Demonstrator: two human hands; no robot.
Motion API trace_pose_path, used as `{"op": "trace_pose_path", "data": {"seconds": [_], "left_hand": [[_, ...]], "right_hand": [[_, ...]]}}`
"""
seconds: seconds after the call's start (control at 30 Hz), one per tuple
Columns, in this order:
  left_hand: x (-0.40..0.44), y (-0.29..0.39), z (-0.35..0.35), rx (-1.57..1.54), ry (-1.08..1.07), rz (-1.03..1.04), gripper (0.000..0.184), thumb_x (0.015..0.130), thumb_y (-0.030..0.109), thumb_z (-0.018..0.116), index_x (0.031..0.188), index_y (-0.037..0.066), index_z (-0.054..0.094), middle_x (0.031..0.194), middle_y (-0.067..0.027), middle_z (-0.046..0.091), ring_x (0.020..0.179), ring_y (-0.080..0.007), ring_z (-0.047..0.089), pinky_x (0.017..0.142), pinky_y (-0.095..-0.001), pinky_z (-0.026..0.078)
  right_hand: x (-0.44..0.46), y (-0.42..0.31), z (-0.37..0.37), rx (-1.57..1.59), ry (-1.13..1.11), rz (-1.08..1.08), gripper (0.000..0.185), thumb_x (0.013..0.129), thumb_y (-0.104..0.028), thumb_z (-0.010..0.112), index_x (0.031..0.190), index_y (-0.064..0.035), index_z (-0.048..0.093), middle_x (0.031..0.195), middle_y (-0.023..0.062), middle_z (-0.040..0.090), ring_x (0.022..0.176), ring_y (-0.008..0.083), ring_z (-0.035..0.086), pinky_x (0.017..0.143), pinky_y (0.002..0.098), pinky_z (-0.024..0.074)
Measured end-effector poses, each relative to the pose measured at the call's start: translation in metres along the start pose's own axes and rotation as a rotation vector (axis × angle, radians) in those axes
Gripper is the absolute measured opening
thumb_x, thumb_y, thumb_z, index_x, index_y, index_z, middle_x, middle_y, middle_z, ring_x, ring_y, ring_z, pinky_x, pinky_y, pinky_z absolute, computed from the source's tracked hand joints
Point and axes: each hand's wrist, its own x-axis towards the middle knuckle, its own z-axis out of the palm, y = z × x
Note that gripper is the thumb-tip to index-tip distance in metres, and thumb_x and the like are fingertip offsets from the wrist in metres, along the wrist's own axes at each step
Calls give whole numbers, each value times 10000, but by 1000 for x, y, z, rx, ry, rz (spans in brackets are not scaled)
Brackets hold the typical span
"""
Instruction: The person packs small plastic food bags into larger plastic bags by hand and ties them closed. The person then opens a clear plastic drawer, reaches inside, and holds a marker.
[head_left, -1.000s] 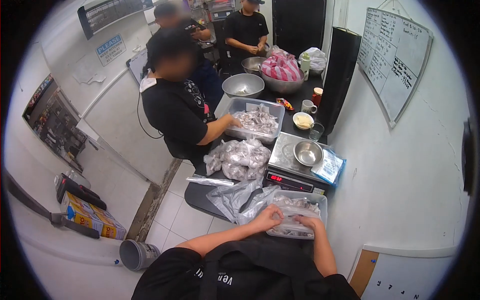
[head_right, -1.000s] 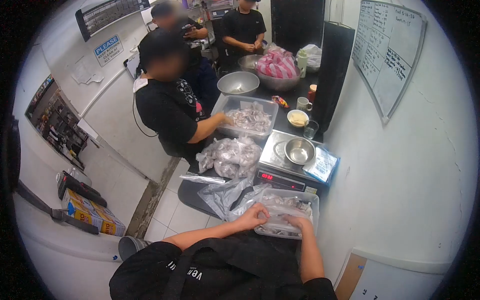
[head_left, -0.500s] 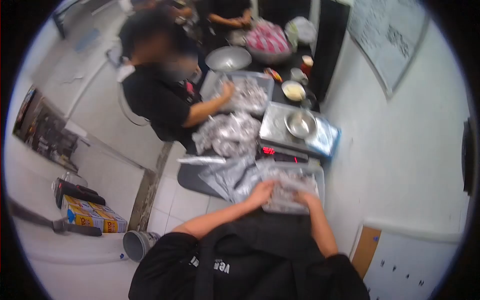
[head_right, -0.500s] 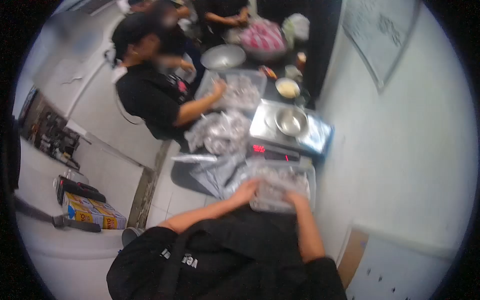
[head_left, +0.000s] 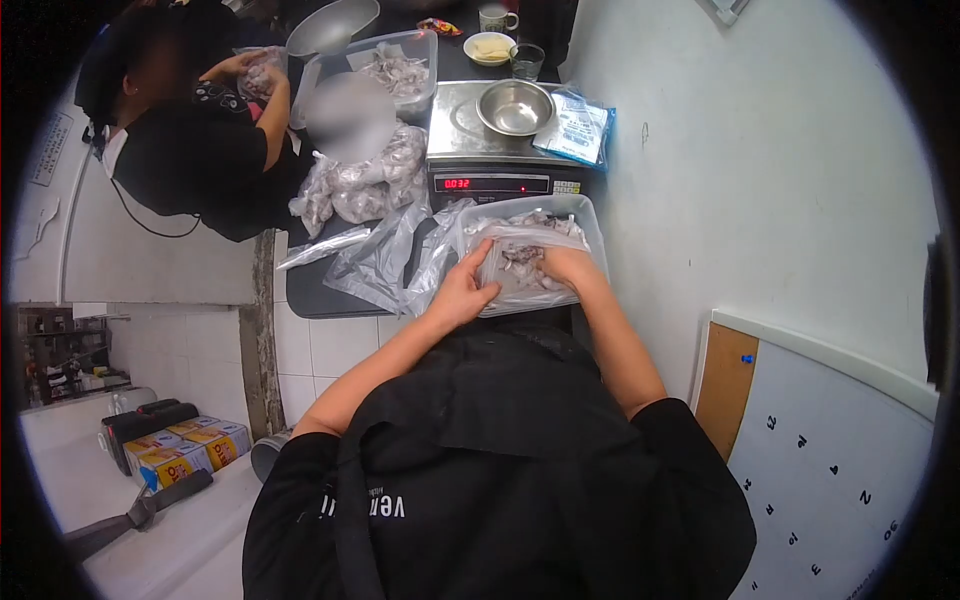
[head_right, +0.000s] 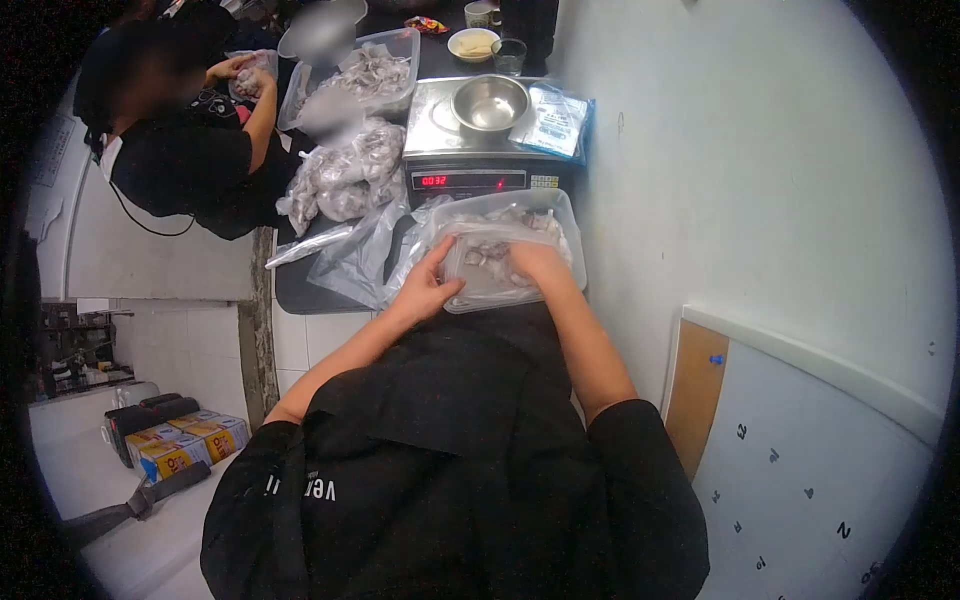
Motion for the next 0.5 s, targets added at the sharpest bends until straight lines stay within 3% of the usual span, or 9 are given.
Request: {"op": "trace_pose_path", "data": {"seconds": [0.07,0.13,0.27,0.33,0.37,0.43,0.5], "left_hand": [[0,3,-1,40,-8,15,730,736,102,631,1376,-35,309,1384,-235,376,1308,-289,352,1064,-309,272],[1,-4,0,-11,-14,2,734,735,103,631,1379,-33,306,1385,-235,374,1309,-289,350,1065,-309,270],[-1,-5,2,4,-11,19,735,734,101,620,1383,-28,300,1393,-234,365,1311,-289,349,1065,-303,268],[-3,-3,3,-25,-6,-1,726,735,94,609,1381,-29,304,1396,-233,361,1314,-287,343,1066,-300,264],[-3,-3,3,-52,-4,-14,716,736,87,599,1380,-30,308,1400,-231,358,1318,-286,338,1068,-297,260],[-3,-5,2,-49,4,-8,709,734,77,590,1377,-31,313,1393,-227,371,1304,-277,359,1058,-294,278],[-3,-15,1,-46,6,-6,701,732,67,582,1375,-32,318,1386,-223,385,1290,-267,381,1048,-292,295]], "right_hand": [[3,1,0,37,84,2,300,789,-198,628,1049,-49,644,1058,196,623,1006,314,594,854,375,457],[6,1,-1,99,-42,38,355,832,-288,604,1087,-41,618,1072,196,619,981,306,603,853,371,457],[26,19,31,206,-144,62,378,829,-284,617,1116,-39,600,1088,189,615,962,287,607,861,365,453],[31,26,46,636,-138,-66,368,841,-226,603,1165,-52,573,1122,179,604,993,281,590,879,357,445],[29,25,47,637,-138,-65,368,841,-226,603,1165,-52,573,1122,179,604,993,281,590,879,357,445],[25,25,45,171,97,-237,328,839,-191,562,1143,-72,594,1142,171,596,1038,333,563,880,377,440],[21,24,43,176,129,-202,315,857,-148,513,1154,-76,590,1162,165,588,1068,328,550,903,382,430]]}}
